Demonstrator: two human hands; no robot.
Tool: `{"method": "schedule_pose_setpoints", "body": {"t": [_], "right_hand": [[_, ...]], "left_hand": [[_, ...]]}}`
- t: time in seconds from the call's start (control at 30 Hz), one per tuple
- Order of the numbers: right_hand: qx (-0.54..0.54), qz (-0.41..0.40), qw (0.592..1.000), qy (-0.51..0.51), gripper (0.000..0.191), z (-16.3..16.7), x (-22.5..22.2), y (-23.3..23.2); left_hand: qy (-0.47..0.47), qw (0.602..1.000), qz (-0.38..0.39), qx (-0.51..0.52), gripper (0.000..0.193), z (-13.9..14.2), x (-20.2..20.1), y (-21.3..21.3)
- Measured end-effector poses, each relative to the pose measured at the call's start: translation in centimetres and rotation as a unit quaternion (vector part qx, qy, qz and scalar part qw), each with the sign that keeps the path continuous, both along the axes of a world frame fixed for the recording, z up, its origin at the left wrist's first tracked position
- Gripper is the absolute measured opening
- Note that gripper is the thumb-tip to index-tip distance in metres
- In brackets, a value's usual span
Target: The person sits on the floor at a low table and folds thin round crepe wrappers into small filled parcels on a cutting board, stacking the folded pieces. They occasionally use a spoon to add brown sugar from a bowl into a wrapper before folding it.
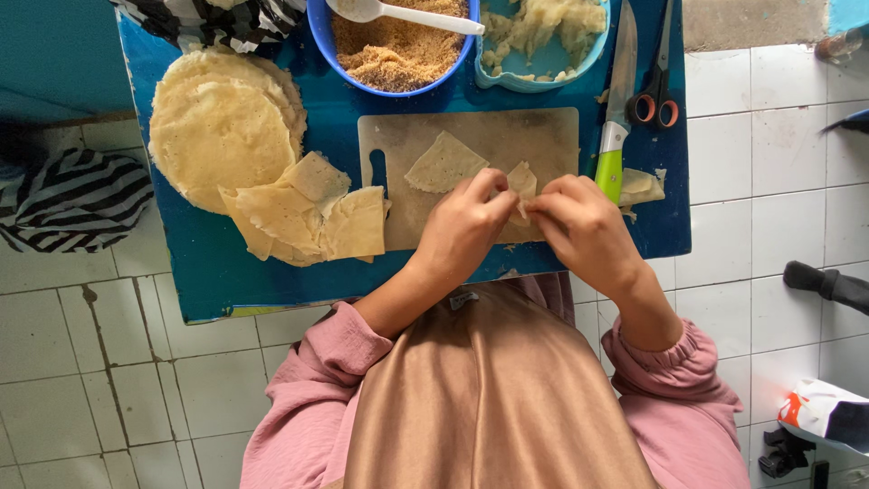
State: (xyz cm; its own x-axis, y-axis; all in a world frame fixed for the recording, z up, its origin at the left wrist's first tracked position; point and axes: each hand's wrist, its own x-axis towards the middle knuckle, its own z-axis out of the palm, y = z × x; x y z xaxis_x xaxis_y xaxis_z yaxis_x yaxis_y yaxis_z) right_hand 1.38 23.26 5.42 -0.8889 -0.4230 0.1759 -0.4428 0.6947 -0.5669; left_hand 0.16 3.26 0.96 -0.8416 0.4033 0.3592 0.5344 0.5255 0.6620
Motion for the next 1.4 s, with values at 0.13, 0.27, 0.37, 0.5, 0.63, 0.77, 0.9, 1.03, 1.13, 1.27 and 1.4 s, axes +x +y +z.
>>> {"method": "schedule_pose_setpoints", "body": {"t": [0.13, 0.27, 0.37, 0.5, 0.63, 0.77, 0.9, 1.03, 1.13, 1.27, 1.4], "right_hand": [[0.079, 0.047, 0.992, 0.086, 0.027, 0.5, 1.0, 0.1], [0.050, -0.001, 0.994, 0.100, 0.016, -1.1, 1.3, -0.3], [-0.017, -0.094, 0.995, 0.020, 0.010, -2.7, 0.5, -0.8], [-0.013, -0.103, 0.994, 0.036, 0.012, -3.0, -0.2, -1.3], [0.008, -0.063, 0.997, 0.048, 0.010, -1.9, 0.0, -1.1], [0.021, -0.058, 0.996, 0.062, 0.011, -1.9, 0.0, -1.1], [-0.010, -0.063, 0.998, 0.019, 0.010, -2.4, -0.5, -1.0], [-0.010, -0.066, 0.998, 0.009, 0.011, -2.4, -0.7, -1.0], [-0.014, -0.068, 0.998, 0.003, 0.012, -2.2, -0.7, -1.0], [-0.015, -0.070, 0.997, 0.000, 0.014, -2.2, -0.8, -1.0], [-0.003, -0.073, 0.997, -0.003, 0.013, -2.3, -0.9, -0.9]], "left_hand": [[0.009, 0.999, -0.027, -0.044, 0.024, 0.4, 0.4, -0.9], [0.016, 0.998, -0.055, -0.022, 0.028, 1.0, 0.4, -2.2], [0.015, 0.998, -0.057, -0.015, 0.028, 1.1, 0.3, -2.2], [0.004, 1.000, -0.019, -0.017, 0.012, 0.6, 0.1, -1.3], [0.000, 1.000, 0.005, 0.011, 0.007, 0.0, -0.1, -0.8], [-0.024, 1.000, 0.011, 0.016, 0.007, -0.4, -0.3, -0.5], [-0.056, 0.997, 0.001, 0.054, 0.028, -0.4, 0.3, -0.9], [-0.070, 0.996, 0.010, 0.047, 0.026, -0.1, 1.1, -1.6], [-0.061, 0.998, 0.015, -0.017, 0.015, 0.7, 1.4, -2.7], [-0.026, 0.990, 0.045, -0.128, 0.017, 2.3, 1.9, -4.0], [0.087, 0.992, 0.025, -0.083, 0.028, 2.9, 1.1, -3.5]]}}
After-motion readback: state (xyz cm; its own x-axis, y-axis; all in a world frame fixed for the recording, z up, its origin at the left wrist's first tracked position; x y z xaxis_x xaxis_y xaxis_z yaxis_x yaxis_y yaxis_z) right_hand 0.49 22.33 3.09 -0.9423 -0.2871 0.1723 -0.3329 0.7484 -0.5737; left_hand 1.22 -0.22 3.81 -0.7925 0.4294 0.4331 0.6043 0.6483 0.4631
